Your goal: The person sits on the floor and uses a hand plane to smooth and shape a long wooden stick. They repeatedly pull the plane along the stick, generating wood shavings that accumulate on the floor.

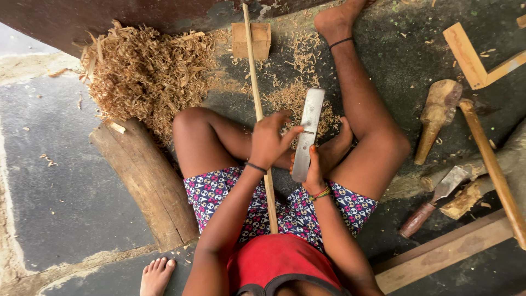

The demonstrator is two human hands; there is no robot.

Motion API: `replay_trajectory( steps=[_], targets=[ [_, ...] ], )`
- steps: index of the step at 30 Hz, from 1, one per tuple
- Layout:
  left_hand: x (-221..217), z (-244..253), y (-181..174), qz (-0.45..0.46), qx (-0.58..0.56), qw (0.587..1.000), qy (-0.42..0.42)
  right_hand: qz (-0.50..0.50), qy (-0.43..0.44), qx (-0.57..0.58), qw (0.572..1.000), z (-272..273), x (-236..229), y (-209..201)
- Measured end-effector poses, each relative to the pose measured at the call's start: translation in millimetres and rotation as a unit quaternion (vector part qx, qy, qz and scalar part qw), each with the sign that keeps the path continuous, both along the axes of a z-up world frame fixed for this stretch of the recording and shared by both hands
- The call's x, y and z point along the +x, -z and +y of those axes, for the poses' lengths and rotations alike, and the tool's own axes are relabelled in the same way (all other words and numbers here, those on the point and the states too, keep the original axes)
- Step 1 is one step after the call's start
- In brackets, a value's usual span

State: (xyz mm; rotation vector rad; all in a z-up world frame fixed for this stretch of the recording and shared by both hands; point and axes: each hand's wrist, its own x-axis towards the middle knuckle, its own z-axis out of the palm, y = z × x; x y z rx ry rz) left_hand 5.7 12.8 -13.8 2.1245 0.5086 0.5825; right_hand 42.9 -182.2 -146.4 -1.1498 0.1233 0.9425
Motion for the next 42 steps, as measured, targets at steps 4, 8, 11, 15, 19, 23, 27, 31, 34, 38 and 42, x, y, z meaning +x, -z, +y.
replay_trajectory(
  steps=[4, 8, 11, 15, 19, 23, 27, 31, 34, 38, 42],
  targets=[
    [8.7, -10.1, 9.5, 0.119, 0.040, 0.991, 0.044, -0.002, -0.001, -0.023, 1.000, -1.1, -0.7, 2.2],
    [-3.8, -2.8, 2.0, 0.061, 0.149, 0.987, 0.018, -0.005, 0.010, -0.007, 1.000, -2.4, 3.0, 6.0],
    [-15.6, 12.7, -14.2, 0.022, 0.130, 0.991, 0.004, 0.033, 0.039, 0.016, 0.999, 0.1, 8.8, 4.0],
    [-14.6, 34.3, -42.1, 0.012, 0.229, 0.973, -0.024, 0.029, 0.055, 0.016, 0.998, 3.2, 11.6, -2.2],
    [3.2, 33.3, -45.2, 0.075, 0.196, 0.977, -0.038, 0.006, 0.056, 0.027, 0.998, 1.8, 13.2, -4.8],
    [-3.5, 20.9, -0.8, -0.038, 0.052, 0.996, -0.057, 0.016, 0.064, -0.013, 0.998, -3.8, 8.2, 3.1],
    [-19.9, 47.3, 73.3, -0.077, -0.111, 0.980, -0.148, -0.001, 0.041, -0.033, 0.999, -8.4, 7.4, 12.4],
    [-51.7, 47.0, 133.0, 0.057, -0.376, 0.922, -0.078, -0.030, 0.012, -0.019, 0.999, -7.6, 5.3, 14.2],
    [-51.9, 38.8, 148.5, 0.049, -0.466, 0.883, 0.030, -0.035, 0.007, -0.039, 0.999, -1.3, 4.6, 6.2],
    [-48.5, 40.7, 142.2, 0.080, -0.655, 0.749, 0.062, -0.043, -0.001, -0.071, 0.997, -2.1, 3.4, 3.9],
    [-42.1, 31.0, 140.8, 0.068, -0.629, 0.774, 0.028, -0.021, 0.007, -0.076, 0.997, -3.3, 4.4, 9.1]
  ],
)
